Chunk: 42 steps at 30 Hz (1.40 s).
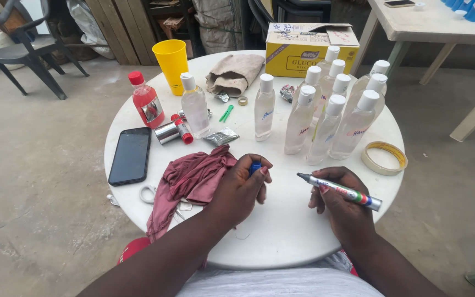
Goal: Labeling and organizing bottles of liquid on a table using a marker and tape
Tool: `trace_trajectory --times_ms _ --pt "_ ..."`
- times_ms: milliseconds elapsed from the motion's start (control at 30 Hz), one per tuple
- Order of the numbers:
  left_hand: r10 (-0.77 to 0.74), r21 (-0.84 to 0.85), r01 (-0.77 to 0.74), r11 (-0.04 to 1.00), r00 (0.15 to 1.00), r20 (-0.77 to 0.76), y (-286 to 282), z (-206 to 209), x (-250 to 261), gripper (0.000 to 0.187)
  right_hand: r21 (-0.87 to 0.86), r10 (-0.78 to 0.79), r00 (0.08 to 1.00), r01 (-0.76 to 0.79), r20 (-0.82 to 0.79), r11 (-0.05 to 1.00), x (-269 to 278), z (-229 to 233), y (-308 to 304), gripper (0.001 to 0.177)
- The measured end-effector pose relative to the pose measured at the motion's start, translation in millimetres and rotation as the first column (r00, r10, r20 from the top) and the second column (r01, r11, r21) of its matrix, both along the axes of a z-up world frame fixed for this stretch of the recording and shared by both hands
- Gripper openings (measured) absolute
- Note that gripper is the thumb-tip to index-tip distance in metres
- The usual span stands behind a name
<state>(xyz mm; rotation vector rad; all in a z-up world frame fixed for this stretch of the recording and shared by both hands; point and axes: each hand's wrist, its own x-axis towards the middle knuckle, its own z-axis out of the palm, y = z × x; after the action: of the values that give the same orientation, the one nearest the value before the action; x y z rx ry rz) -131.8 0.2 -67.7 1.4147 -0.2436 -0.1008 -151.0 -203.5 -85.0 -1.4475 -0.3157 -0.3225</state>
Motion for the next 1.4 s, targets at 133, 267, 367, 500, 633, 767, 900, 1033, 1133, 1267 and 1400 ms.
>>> trace_trajectory --times_ms 133,267,367,500,633,767,900,1033,1133,1267,1400 --pt "0.036 0.291 -0.081 0.953 0.987 0.157 -1.3 0.2 -10.8 0.021 0.049 0.112 0.992 -0.115 0.058 0.992 0.9 -5.8 -1.9 0.026" --pt "-0.030 0.314 -0.009 0.949 0.993 0.118 -3.7 5.0 -13.8 0.032 -0.026 0.076 0.991 -0.073 0.106 0.997 -4.6 -4.8 -1.5 0.013" --pt "-0.040 0.381 -0.167 0.910 0.876 0.480 0.0 -5.1 -12.0 0.028 -0.164 0.063 0.985 -0.037 0.160 0.986 -10.7 -2.1 -2.0 0.018" --pt "-0.077 0.405 -0.184 0.896 0.833 0.548 0.1 -16.5 -11.0 0.035 -0.225 0.101 0.970 -0.050 0.222 0.973 -12.1 0.2 0.1 0.022" --pt "-0.108 0.394 -0.239 0.887 0.724 0.682 -1.5 -18.9 -10.0 0.036 -0.313 0.057 0.982 0.003 0.182 0.950 -10.3 0.8 1.5 0.017" --pt "-0.158 0.446 -0.290 0.847 0.665 0.730 -1.0 -16.2 -12.6 0.037 -0.305 0.114 0.983 -0.066 0.143 0.950 -9.3 5.4 1.8 0.017" --pt "-0.157 0.463 -0.342 0.818 0.642 0.751 -2.0 -13.2 -18.1 0.038 -0.400 0.098 0.944 0.038 0.314 0.916 -6.6 1.3 1.4 0.017" --pt "-0.223 0.528 -0.318 0.788 0.652 0.725 -2.1 -10.4 -22.6 0.037 -0.314 0.154 0.980 -0.109 0.125 0.943 -4.4 -2.4 1.3 0.019" --pt "-0.253 0.516 -0.301 0.802 0.612 0.749 -1.1 -4.7 -26.5 0.033 -0.254 0.198 0.972 -0.160 0.130 0.954 -4.2 -1.6 -1.4 0.025" --pt "-0.245 0.550 -0.301 0.779 0.660 0.710 -2.6 -5.4 -27.3 0.017 0.040 0.122 0.976 -0.131 0.178 0.991 -5.2 -12.7 -5.6 0.028" --pt "-0.212 0.563 -0.354 0.747 0.675 0.706 -1.1 -6.6 -22.2 0.024 0.006 0.048 0.995 -0.049 0.084 0.999 -4.8 0.0 -2.2 0.012"
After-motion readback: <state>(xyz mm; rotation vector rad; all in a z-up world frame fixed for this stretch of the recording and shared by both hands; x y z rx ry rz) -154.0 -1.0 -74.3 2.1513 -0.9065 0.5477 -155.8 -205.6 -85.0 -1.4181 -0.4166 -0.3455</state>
